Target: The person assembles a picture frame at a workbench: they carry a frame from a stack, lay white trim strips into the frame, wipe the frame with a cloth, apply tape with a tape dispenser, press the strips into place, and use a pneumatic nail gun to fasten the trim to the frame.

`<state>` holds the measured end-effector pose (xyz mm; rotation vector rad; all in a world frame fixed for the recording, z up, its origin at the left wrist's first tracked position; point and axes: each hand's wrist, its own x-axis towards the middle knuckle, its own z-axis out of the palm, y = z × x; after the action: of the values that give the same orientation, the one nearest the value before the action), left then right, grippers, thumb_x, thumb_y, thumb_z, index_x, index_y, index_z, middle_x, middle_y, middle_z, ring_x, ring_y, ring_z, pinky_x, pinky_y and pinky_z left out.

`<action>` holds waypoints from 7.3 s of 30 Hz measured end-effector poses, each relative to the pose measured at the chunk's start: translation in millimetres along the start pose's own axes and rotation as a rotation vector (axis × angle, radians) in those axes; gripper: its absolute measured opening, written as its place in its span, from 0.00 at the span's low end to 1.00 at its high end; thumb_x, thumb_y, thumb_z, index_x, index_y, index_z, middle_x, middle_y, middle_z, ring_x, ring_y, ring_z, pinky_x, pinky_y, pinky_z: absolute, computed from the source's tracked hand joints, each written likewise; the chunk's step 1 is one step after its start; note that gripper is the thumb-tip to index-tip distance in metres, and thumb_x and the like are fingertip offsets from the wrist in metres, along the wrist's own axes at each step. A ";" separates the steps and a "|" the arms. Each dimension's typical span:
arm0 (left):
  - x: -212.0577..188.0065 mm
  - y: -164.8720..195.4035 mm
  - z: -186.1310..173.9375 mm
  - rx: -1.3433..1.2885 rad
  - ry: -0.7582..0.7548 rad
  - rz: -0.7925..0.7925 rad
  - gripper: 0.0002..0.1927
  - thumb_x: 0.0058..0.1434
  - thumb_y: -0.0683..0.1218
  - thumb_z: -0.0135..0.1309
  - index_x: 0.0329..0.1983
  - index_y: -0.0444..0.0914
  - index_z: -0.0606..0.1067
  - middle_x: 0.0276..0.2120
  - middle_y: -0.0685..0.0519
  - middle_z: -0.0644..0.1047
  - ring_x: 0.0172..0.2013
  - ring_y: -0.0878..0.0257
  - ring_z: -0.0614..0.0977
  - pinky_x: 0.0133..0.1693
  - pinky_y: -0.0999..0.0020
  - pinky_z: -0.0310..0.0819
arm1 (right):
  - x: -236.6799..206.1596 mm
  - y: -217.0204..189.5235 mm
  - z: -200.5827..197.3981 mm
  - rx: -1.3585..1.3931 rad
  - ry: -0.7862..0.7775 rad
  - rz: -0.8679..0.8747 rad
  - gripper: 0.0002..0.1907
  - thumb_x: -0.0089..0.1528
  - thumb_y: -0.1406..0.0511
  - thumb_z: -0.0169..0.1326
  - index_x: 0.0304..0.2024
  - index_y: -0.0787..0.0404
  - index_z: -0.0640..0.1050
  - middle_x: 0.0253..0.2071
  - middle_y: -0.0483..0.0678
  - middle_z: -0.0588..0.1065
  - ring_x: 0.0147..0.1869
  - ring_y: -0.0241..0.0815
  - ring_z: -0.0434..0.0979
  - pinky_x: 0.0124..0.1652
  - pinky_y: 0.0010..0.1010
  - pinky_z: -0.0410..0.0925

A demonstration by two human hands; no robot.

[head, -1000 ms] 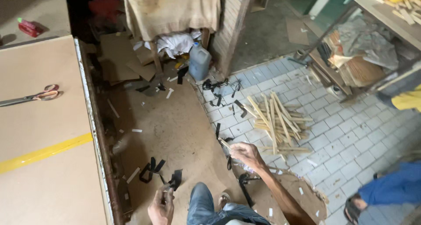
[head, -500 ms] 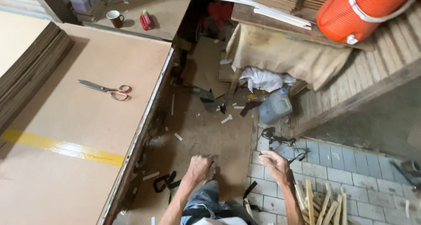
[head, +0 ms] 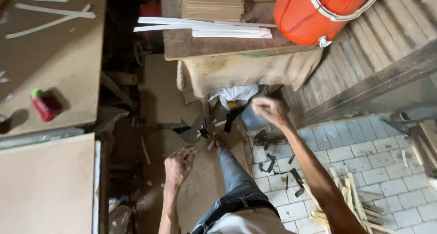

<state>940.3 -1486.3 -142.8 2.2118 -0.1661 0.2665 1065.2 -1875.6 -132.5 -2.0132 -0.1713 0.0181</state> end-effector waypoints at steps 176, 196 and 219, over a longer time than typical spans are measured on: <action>229.0 -67.0 -100.1 -0.907 0.713 -0.416 0.31 0.74 0.66 0.38 0.58 0.37 0.72 0.24 0.51 0.73 0.18 0.66 0.66 0.21 0.70 0.56 | 302.2 -44.3 28.4 0.491 -0.429 0.090 0.19 0.66 0.65 0.51 0.59 0.65 0.70 0.36 0.48 0.75 0.37 0.36 0.73 0.36 0.25 0.69; -263.3 86.1 -101.3 -0.919 2.168 0.425 0.34 0.74 0.70 0.35 0.51 0.35 0.70 0.19 0.53 0.70 0.13 0.70 0.60 0.15 0.75 0.51 | -131.0 -158.4 379.8 0.258 -2.030 -0.264 0.21 0.65 0.62 0.51 0.55 0.70 0.72 0.49 0.53 0.77 0.52 0.42 0.79 0.54 0.33 0.73; -708.1 376.4 211.6 0.978 3.429 0.396 0.25 0.69 0.63 0.47 0.49 0.36 0.70 0.27 0.49 0.76 0.22 0.61 0.76 0.27 0.64 0.75 | -751.9 -157.0 364.6 -0.805 -3.400 -0.626 0.20 0.65 0.56 0.57 0.43 0.68 0.79 0.32 0.48 0.79 0.26 0.31 0.70 0.25 0.24 0.61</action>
<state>202.7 -1865.1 -156.5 0.5016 -0.9534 -2.3313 270.9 -1579.3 -197.7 -0.1864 1.6273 -1.7578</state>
